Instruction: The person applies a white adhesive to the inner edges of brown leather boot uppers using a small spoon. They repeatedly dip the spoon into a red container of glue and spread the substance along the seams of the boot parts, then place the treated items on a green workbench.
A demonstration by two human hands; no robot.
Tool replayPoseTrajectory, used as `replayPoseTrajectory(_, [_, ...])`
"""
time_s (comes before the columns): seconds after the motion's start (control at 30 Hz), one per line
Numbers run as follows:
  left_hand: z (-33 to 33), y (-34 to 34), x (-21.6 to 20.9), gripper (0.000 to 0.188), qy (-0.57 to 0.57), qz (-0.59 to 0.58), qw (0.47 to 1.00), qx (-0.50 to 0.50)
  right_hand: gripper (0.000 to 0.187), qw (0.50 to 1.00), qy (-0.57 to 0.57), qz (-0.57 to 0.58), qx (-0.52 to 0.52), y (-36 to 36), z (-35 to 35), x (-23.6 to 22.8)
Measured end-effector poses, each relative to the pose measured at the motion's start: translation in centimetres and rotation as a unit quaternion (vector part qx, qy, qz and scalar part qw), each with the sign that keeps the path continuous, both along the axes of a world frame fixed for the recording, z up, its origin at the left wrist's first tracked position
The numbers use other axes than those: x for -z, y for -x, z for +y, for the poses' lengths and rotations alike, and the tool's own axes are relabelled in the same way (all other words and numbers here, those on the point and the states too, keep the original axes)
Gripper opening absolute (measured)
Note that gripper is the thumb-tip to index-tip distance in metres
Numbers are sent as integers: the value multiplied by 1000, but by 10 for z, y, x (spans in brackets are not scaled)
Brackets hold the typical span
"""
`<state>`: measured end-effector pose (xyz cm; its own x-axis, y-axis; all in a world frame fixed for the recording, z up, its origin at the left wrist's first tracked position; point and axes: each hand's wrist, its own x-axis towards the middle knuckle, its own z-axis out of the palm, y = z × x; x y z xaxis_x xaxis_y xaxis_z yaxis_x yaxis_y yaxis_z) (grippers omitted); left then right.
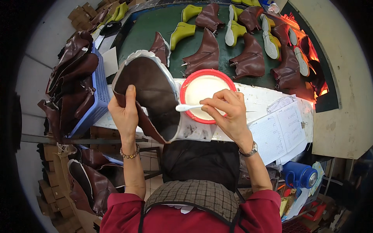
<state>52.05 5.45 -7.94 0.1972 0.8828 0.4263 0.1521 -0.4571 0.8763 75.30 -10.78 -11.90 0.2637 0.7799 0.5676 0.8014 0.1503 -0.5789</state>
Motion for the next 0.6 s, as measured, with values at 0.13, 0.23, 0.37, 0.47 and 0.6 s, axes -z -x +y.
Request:
replayPoseTrajectory(0.13, [31,-5,19,25,-46,33,998,-17,17,986,32,133,100,-23,-10,10])
replayPoseTrajectory(0.23, [51,9,56,60,30,35,999,8,12,976,135,21,171,-42,-30,18])
replayPoseTrajectory(0.37, [36,48,103,129,-13,289,956,42,11,963,184,-60,187,-48,-46,36])
replayPoseTrajectory(0.47, [6,48,105,139,-14,428,904,1,11,965,166,-62,195,-46,-51,40])
replayPoseTrajectory(0.6, [15,49,119,115,-41,358,933,8,12,966,162,-37,200,-46,-55,47])
